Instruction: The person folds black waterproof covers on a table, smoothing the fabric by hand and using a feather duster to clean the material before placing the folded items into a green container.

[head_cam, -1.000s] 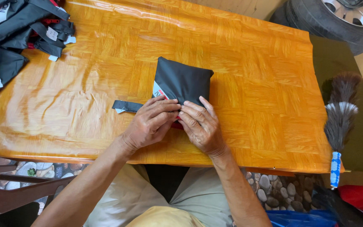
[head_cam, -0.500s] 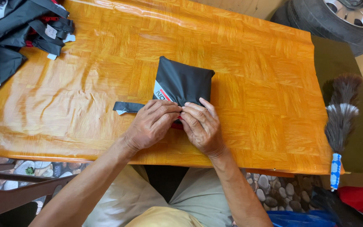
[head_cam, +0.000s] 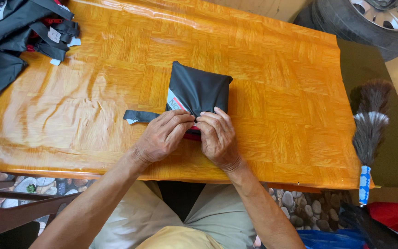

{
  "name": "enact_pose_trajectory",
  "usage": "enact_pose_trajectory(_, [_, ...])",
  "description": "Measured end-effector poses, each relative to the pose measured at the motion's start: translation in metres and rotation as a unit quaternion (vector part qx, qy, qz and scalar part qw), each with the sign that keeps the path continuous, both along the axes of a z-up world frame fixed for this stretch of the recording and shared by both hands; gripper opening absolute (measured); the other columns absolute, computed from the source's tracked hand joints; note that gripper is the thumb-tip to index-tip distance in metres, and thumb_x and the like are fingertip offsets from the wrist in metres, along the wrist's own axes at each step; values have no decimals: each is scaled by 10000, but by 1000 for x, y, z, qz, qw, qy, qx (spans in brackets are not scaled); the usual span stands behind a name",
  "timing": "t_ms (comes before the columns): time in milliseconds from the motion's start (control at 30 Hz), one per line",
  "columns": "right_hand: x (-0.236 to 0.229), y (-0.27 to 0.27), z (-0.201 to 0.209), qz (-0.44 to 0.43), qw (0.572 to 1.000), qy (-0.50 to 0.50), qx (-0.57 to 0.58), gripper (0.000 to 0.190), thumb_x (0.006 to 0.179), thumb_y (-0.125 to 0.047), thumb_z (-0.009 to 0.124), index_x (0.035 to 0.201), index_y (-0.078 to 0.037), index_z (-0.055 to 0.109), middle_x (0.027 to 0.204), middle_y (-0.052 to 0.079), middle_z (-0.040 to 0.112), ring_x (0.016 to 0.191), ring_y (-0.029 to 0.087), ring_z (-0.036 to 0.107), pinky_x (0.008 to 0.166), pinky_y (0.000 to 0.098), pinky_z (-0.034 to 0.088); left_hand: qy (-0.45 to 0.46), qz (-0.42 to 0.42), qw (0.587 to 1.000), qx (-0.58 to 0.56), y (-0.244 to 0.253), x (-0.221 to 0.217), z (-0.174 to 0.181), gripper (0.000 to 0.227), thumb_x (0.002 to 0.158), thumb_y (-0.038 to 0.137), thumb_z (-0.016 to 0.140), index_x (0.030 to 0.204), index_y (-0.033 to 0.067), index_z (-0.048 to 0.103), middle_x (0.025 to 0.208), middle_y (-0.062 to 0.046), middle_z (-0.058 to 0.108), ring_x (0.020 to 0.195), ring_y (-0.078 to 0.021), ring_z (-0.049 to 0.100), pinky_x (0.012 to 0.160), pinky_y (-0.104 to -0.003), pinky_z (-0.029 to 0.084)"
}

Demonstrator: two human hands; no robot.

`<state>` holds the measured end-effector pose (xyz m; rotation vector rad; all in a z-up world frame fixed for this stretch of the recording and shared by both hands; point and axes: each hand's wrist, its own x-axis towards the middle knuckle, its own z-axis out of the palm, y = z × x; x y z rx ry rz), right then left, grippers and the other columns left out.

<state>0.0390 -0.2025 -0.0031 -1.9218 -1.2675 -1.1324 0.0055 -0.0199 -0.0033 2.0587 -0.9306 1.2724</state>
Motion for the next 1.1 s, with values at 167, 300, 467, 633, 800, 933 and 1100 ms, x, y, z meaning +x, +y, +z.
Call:
enact_pose_trajectory(167, [0,0,-3,-4,1000,4,-12,120,1011,-53,577,923,-11,646,978,110,689,959,305,728,1000,517,533,-19,9,1000,-13,-4,2,0,308,1078,45,438,873,1,663,920,-131,669,868,-337,705,737,-386,589])
enact_pose_trajectory(300, [3,-2,-4,1,1000,11,-18,114,1004,-57,601,905,-25,647,979,91,693,970,289,725,1015,506,521,-28,7,1000,-3,2,5,-7,306,1067,45,464,839,13,666,915,-118,684,867,-329,712,747,-394,597])
enact_pose_trajectory(467, [-4,-10,28,45,984,174,10,274,969,-273,686,1091,-29,656,1164,130,672,1140,336,665,1059,505,490,24,-2,1000,10,6,3,-10,198,979,206,599,862,50,633,1022,-113,688,1040,-346,685,950,-476,512])
enact_pose_trajectory(633, [35,2,32,-94,941,324,-7,575,1100,-299,476,1456,152,434,1465,450,414,1342,619,419,1125,658,342,167,-34,985,-6,3,12,28,429,976,463,659,861,56,589,1193,-178,675,1303,-438,576,1163,-603,301])
enact_pose_trajectory(800, [76,3,8,-211,874,424,-104,719,1096,-455,418,1452,170,406,1452,445,413,1354,599,433,1132,642,350,407,3,913,32,-1,48,40,423,975,317,693,1163,8,475,1235,-319,611,1171,-536,622,951,-647,500])
enact_pose_trajectory(933, [82,3,-5,-277,854,409,-164,682,1082,-555,363,1435,9,512,1467,286,500,1373,442,496,1118,618,381,394,62,911,107,1,55,3,705,1001,485,595,1572,140,368,1428,-180,524,1373,-398,522,1033,-557,481])
enact_pose_trajectory(1100, [66,12,9,-283,800,500,-174,730,1082,-556,230,1564,-14,312,1657,262,224,1505,437,301,1118,777,230,443,35,893,67,3,42,0,776,1013,508,569,1624,100,318,1672,-198,261,1558,-457,116,1179,-717,105])
